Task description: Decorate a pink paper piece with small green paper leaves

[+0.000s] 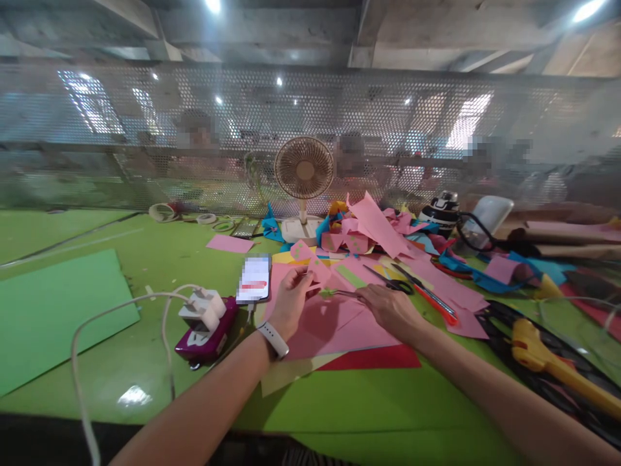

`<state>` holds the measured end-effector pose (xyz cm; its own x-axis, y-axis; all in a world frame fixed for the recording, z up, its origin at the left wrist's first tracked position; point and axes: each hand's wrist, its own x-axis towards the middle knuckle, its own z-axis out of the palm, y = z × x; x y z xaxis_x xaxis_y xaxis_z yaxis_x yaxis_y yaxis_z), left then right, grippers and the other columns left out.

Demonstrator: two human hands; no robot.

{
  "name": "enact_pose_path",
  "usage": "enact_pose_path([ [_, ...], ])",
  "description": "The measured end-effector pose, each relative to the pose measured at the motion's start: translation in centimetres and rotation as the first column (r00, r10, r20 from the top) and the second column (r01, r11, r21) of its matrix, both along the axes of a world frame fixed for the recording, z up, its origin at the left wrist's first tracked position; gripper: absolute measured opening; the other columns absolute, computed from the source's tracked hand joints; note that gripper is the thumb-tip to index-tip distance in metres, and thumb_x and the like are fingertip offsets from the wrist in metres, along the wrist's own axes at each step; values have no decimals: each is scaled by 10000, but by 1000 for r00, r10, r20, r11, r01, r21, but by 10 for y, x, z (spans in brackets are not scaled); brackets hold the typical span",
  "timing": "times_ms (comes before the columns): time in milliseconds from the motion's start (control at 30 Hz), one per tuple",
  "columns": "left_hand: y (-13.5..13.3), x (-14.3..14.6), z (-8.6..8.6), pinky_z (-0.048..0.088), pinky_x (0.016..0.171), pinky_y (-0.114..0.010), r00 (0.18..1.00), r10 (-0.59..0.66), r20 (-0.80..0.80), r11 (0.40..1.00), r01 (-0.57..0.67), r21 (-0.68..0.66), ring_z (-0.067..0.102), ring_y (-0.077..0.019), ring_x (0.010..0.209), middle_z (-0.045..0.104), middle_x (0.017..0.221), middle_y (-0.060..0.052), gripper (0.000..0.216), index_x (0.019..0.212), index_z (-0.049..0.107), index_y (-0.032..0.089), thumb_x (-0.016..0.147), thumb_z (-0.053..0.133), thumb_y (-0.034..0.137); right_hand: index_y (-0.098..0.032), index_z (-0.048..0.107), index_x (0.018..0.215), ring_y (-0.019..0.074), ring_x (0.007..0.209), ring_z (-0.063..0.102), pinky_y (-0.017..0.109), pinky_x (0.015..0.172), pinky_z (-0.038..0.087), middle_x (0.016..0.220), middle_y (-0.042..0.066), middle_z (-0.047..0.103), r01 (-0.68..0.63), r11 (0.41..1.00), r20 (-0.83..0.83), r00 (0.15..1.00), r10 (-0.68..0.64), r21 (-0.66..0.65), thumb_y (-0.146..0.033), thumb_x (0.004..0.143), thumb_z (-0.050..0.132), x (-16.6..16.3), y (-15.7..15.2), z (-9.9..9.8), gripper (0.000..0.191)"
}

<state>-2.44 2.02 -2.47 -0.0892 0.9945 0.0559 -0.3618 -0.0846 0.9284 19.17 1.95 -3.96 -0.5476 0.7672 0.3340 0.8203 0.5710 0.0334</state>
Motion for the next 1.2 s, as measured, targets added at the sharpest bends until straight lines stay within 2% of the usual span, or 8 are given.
enact_pose_path([
  [533, 1, 0, -1, 478, 727, -283, 999, -29, -16, 999, 30, 20, 588, -124, 747, 572, 828, -1, 196, 834, 548, 168, 711, 627, 299, -199, 572, 1056, 153, 821, 576, 222, 663, 388, 866, 59, 641, -8, 1000, -32, 999, 8, 14, -158, 884, 362, 3, 1, 1, 274],
  [1200, 0, 0, -1, 481, 752, -305, 999, -18, -39, 999, 19, 29, 578, -134, 777, 569, 818, -4, 181, 826, 559, 170, 715, 623, 299, -195, 588, 1038, 148, 778, 579, 217, 643, 396, 834, 66, 644, -24, 999, -38, 999, 25, 33, -166, 888, 361, 1, 0, 0, 274],
])
